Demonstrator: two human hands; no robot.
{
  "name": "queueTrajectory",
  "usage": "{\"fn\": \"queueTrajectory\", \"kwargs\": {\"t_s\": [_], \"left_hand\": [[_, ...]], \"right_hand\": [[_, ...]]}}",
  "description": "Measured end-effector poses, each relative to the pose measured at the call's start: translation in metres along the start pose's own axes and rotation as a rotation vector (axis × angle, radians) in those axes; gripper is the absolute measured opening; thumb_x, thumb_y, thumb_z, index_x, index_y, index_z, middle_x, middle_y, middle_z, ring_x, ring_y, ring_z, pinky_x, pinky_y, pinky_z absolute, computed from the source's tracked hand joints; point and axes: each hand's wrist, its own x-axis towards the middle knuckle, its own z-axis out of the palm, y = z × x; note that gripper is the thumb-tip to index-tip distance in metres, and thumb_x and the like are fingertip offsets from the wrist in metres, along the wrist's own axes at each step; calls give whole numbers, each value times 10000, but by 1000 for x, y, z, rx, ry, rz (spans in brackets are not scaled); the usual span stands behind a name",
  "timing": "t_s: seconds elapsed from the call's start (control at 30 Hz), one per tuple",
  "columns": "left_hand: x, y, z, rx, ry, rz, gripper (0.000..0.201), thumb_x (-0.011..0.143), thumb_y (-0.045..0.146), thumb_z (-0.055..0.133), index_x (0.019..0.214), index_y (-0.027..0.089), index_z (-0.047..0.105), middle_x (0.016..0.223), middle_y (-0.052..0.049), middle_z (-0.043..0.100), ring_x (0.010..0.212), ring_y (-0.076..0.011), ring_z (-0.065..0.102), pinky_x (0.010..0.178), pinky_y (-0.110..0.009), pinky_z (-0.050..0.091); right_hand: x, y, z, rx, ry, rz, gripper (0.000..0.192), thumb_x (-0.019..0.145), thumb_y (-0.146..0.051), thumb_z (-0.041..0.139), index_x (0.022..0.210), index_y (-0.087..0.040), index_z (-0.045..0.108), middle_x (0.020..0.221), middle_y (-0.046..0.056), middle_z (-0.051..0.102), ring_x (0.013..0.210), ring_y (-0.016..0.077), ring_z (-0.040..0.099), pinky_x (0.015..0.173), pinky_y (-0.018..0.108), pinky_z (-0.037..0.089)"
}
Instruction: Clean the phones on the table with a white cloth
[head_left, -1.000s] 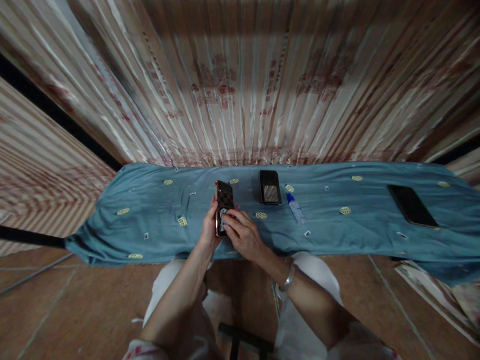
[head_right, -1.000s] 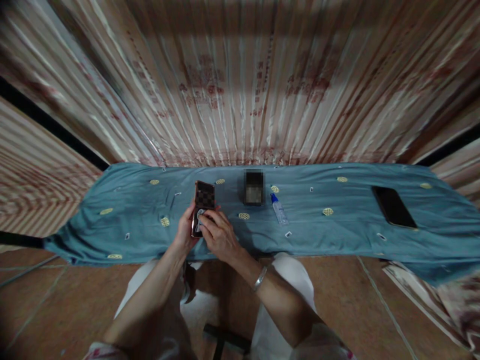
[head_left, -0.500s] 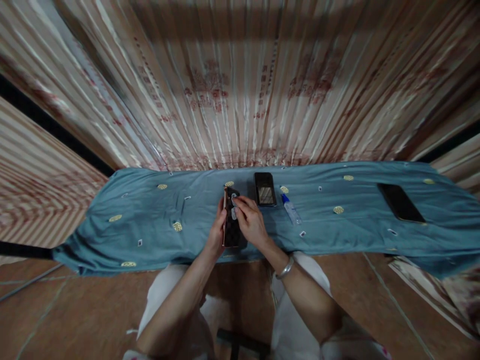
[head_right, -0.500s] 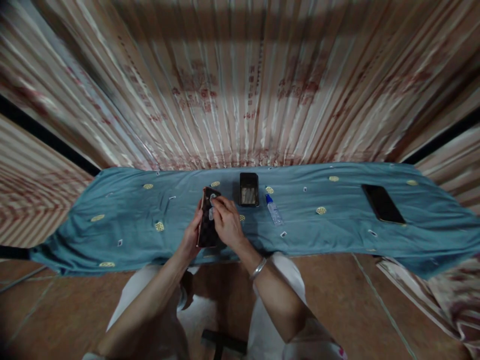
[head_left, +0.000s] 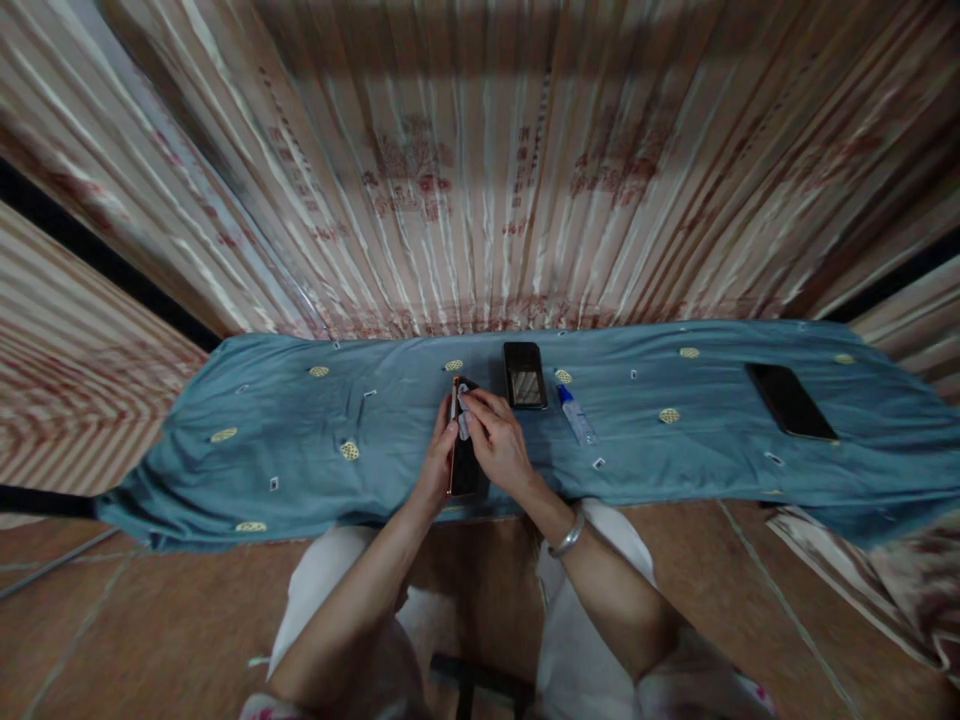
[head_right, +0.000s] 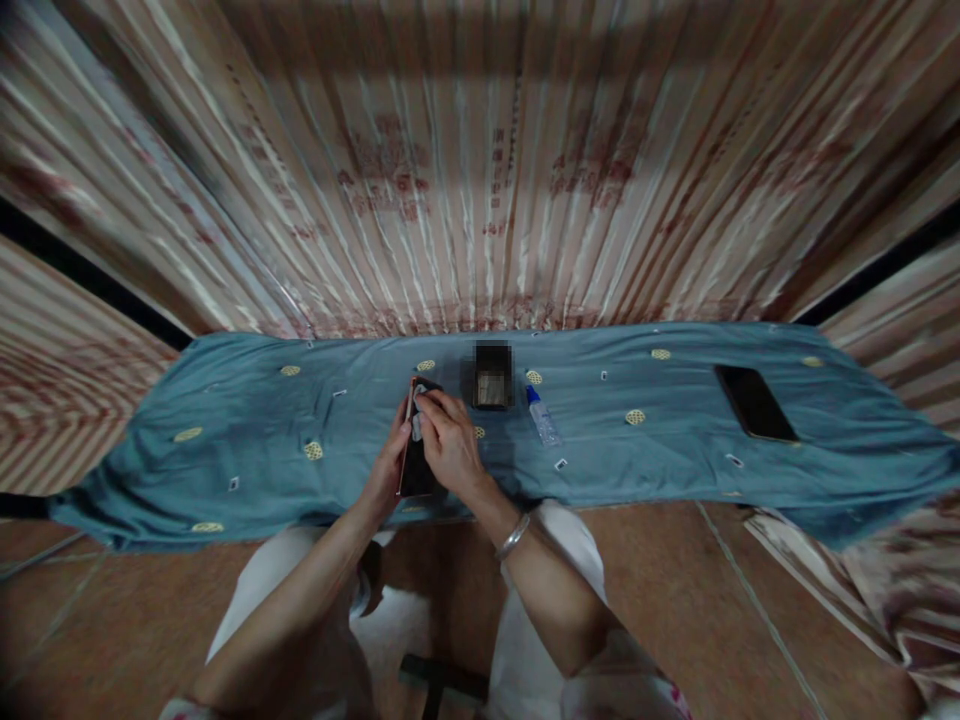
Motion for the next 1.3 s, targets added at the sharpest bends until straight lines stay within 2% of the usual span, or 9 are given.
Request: {"fn": "queueTrajectory", "kwargs": {"t_s": [0.23,0.37,0.53,0.73,0.9,1.1,1.3], "left_hand": [[0,2,1,32,14,13,571,779,286,662,1333,241,530,1478,-32,448,1389,-201,357,1137,-293,288],[-7,2,9,33,-15,-20,565,762,284,685,1310,239,553,1447,-28,487,1370,-237,385,1089,-317,372],[-12,3,12,34,-34,-93,646,746,322,705,1357,255,507,1399,-37,536,1288,-286,478,988,-360,479],[-12,4,11,33,-45,-114,658,736,340,714,1357,268,510,1368,-38,560,1205,-296,544,940,-371,511],[-11,1,8,48,-61,-115,695,735,398,714,1375,245,493,1334,-61,583,1157,-287,573,913,-362,525],[-16,4,5,111,-99,-162,855,744,473,694,1476,239,317,1232,-92,633,996,-253,644,759,-359,582],[-19,12,-1,89,-124,-150,762,786,471,663,1460,318,341,1282,-71,603,941,-216,660,684,-304,593]], "right_hand": [[-1,-1,1,11,-5,-7,365,949,-226,402,1258,-240,596,1232,101,596,1142,218,546,1007,420,458],[3,6,-4,13,28,50,356,950,-237,402,1240,-232,609,1230,99,604,1169,210,540,1034,406,441],[5,12,-9,37,29,95,343,942,-240,415,1208,-232,631,1211,93,615,1162,202,550,1035,391,440],[6,12,-9,12,23,87,343,942,-237,411,1200,-230,637,1202,93,615,1151,201,552,1028,383,443],[8,11,-10,-28,7,63,339,939,-228,420,1193,-207,643,1170,104,631,1123,214,560,1006,391,455],[9,19,-11,-94,-35,38,325,938,-218,424,1164,-219,659,1108,87,656,1059,212,576,969,382,472],[6,27,-11,-132,-50,47,340,927,-197,417,1162,-228,661,1093,83,662,1034,221,585,950,394,482]]}}
